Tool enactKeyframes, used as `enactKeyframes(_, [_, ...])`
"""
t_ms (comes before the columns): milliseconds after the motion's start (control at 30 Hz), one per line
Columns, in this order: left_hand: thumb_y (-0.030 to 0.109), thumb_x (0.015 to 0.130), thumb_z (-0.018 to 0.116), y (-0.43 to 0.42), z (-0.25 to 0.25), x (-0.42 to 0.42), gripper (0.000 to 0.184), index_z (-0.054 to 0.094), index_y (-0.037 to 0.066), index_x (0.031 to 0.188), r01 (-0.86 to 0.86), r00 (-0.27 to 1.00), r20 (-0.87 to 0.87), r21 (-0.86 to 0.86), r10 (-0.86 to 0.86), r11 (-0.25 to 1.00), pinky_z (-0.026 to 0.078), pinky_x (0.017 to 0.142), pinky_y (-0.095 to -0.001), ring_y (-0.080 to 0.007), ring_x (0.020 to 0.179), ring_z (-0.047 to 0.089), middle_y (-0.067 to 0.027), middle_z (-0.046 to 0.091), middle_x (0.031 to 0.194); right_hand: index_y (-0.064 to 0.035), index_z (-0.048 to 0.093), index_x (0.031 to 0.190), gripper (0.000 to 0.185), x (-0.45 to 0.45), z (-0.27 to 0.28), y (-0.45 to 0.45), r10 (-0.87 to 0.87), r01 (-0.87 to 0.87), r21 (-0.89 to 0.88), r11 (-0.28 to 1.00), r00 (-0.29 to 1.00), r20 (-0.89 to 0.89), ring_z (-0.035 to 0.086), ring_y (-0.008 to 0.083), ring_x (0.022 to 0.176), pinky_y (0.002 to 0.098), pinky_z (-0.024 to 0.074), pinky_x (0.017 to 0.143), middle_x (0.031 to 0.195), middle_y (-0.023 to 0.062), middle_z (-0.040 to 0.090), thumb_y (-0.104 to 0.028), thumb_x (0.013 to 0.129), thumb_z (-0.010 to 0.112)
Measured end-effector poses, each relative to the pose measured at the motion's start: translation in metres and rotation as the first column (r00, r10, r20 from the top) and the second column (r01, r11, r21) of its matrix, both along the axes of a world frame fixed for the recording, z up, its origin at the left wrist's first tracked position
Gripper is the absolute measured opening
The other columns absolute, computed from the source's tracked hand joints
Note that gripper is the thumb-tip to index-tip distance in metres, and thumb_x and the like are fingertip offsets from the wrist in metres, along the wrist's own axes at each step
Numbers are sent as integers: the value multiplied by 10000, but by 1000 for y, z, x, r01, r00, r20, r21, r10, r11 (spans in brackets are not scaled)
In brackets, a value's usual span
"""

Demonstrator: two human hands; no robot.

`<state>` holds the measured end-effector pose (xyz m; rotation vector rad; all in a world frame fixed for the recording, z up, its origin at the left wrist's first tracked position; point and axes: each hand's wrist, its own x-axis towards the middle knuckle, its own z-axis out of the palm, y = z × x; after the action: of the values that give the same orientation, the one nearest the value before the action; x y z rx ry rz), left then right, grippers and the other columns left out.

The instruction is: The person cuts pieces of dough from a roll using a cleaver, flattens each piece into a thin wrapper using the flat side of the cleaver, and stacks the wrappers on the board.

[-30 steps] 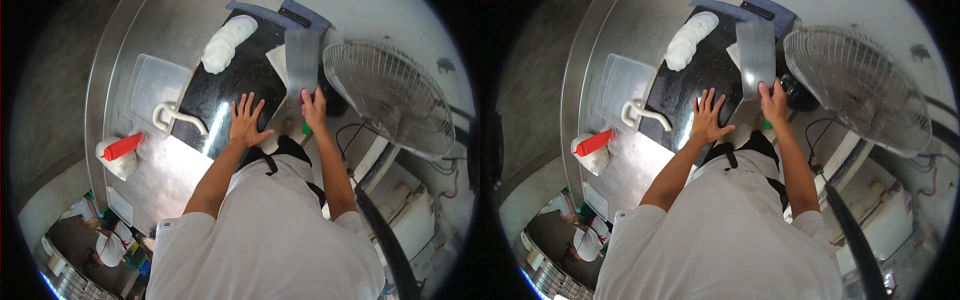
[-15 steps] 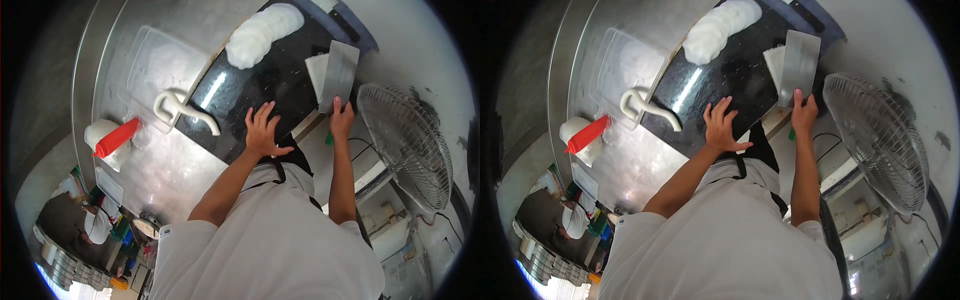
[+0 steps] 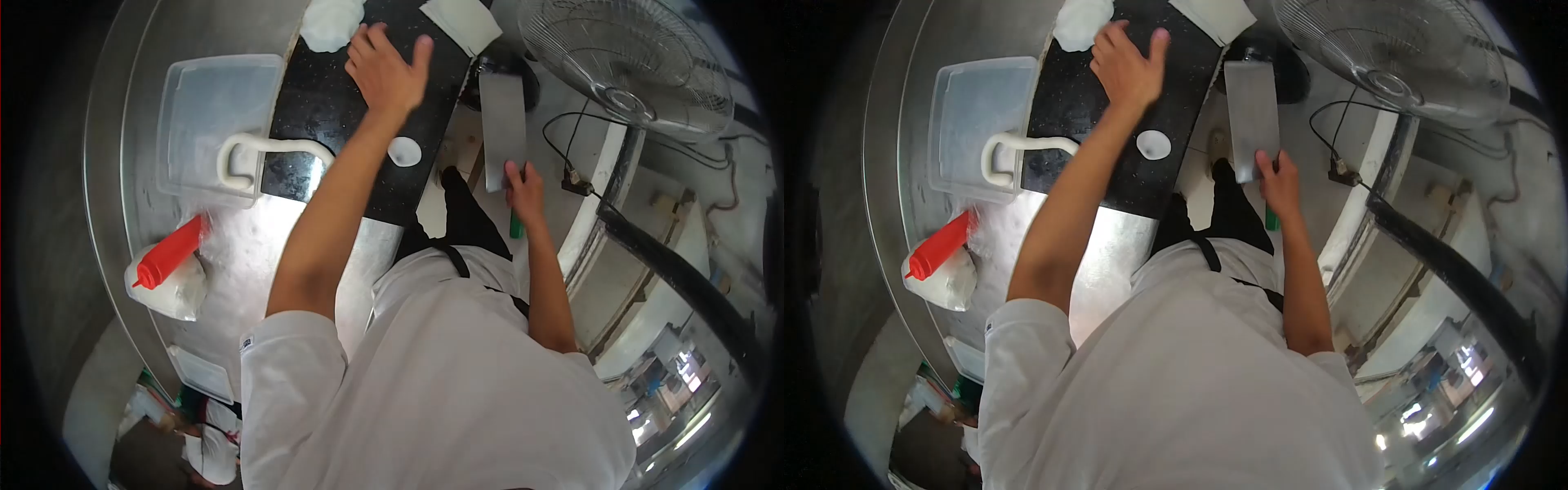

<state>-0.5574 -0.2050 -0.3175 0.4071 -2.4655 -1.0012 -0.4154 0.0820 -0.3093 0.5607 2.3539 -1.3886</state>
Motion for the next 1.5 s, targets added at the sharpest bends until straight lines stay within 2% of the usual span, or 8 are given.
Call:
enactKeyframes(200, [493,972,631,27,-15,93,677,479,12,1424,283,958,178,-453,-226,845,325,1139,-517,-420,1364,442,-245,450,1465,18,665,1020,426,56,-23,26,115,-116,179,977,993,19,603,160,647,340,509,635,770,76,657,-388,933,761])
enactKeyframes(267, [473,951,653,16,-41,96,700,475,-17,1418,177,983,27,114,-181,978,328,1135,-517,-433,1337,450,-266,408,1488,25,678,1086,456,62,6,9,271,-278,164,946,960,67,631,177,719,351,527,705,822,101,684,-388,915,773])
enactKeyframes(333, [369,946,660,5,-38,54,677,434,-39,1437,6,977,-162,680,142,733,363,1110,-485,-440,1293,476,-304,439,1435,-11,701,1166,508,24,-8,-8,371,-375,-16,927,921,-119,680,211,801,364,548,763,897,143,728,-419,879,799])
enactKeyframes(400, [458,910,682,0,-21,78,786,403,-9,1478,15,1000,10,167,-17,986,273,1170,-534,-423,1409,393,-291,359,1537,-31,709,1131,510,8,-21,-27,529,-527,-100,844,849,-7,709,264,851,391,555,789,928,167,736,-431,838,825])
enactKeyframes(500, [700,773,722,12,-26,125,1031,409,75,1531,413,883,398,-405,-249,816,166,1217,-611,-438,1510,259,-249,310,1613,-52,698,1098,537,-22,-47,-54,737,-737,2,676,675,-30,718,356,913,442,555,822,958,189,742,-422,752,876])
enactKeyframes(533, [779,696,722,15,-27,122,1119,374,200,1588,287,891,423,-243,-165,927,77,1213,-678,-410,1572,133,-177,230,1684,-58,690,1089,553,-33,-48,-64,783,-779,77,622,620,-56,715,389,932,462,554,832,965,194,743,-415,719,895])
enactKeyframes(800, [894,517,718,11,-23,67,1264,430,241,1561,554,782,529,-344,-331,759,31,1059,-875,-420,1575,97,-111,216,1700,-27,578,1115,683,-50,-20,-61,772,-771,150,619,632,63,710,431,932,499,551,814,947,211,734,-396,658,928])
enactKeyframes(1500, [851,538,715,8,-24,17,1221,422,281,1577,763,640,531,-358,-556,537,81,1054,-871,-413,1574,136,-92,215,1713,13,511,1092,814,-53,-40,-64,732,-706,245,664,681,-22,709,485,831,514,575,734,824,279,691,-540,656,918])
